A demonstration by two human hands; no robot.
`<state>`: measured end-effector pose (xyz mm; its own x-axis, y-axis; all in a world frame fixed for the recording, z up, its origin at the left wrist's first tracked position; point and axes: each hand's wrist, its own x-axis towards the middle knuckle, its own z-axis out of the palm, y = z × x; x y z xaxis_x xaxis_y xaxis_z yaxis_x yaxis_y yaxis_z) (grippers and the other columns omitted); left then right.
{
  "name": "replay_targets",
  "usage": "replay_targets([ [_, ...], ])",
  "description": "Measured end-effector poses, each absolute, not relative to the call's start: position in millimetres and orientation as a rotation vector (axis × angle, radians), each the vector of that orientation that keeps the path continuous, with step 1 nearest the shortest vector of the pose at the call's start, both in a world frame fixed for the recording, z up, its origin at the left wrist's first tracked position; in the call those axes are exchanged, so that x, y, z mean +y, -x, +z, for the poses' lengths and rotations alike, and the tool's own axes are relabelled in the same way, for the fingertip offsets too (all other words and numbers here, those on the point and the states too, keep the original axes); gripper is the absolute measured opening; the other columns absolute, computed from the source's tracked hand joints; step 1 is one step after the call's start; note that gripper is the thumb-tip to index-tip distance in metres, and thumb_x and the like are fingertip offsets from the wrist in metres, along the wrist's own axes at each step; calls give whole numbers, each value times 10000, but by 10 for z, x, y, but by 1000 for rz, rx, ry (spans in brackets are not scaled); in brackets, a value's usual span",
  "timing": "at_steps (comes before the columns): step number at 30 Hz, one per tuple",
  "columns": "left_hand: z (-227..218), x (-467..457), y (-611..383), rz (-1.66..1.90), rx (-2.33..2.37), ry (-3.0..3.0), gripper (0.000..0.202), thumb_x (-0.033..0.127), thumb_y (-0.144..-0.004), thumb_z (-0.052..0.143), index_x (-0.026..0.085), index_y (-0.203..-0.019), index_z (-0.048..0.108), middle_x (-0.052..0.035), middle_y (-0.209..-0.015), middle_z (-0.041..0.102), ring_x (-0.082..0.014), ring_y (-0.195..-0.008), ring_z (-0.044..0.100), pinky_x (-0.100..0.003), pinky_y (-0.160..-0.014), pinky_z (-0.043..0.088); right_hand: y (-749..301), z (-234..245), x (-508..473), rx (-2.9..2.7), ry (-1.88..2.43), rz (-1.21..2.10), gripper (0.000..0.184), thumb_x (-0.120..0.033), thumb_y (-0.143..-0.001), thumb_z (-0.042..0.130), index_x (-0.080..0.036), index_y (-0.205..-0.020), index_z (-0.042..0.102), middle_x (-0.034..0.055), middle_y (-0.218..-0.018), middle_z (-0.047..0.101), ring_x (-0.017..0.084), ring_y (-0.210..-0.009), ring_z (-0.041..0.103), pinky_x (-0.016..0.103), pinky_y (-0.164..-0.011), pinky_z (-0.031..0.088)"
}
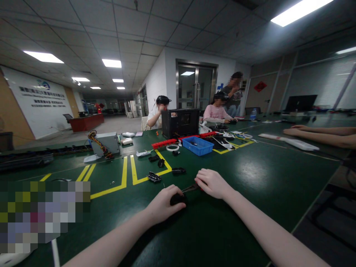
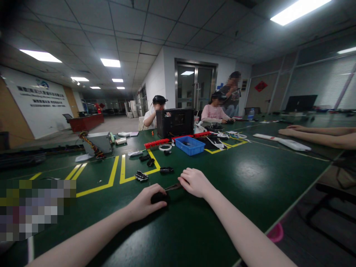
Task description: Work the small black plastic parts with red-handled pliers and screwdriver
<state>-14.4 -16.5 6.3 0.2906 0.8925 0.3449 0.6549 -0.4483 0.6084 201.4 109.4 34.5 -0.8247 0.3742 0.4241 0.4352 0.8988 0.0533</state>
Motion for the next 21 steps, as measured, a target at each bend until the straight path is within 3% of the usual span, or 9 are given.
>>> replay_targets([
  [21, 92, -180, 129, 1034, 1376, -2202, 181, 302, -818, 653, 172, -934, 605, -33, -911, 620, -172, -839, 583, -281, -762, 451, -2006, 333, 1077, -2662, 527, -200, 375, -319, -972, 320, -172, -757, 589, 55, -767, 579, 157, -731, 488, 299, -674, 346],
])
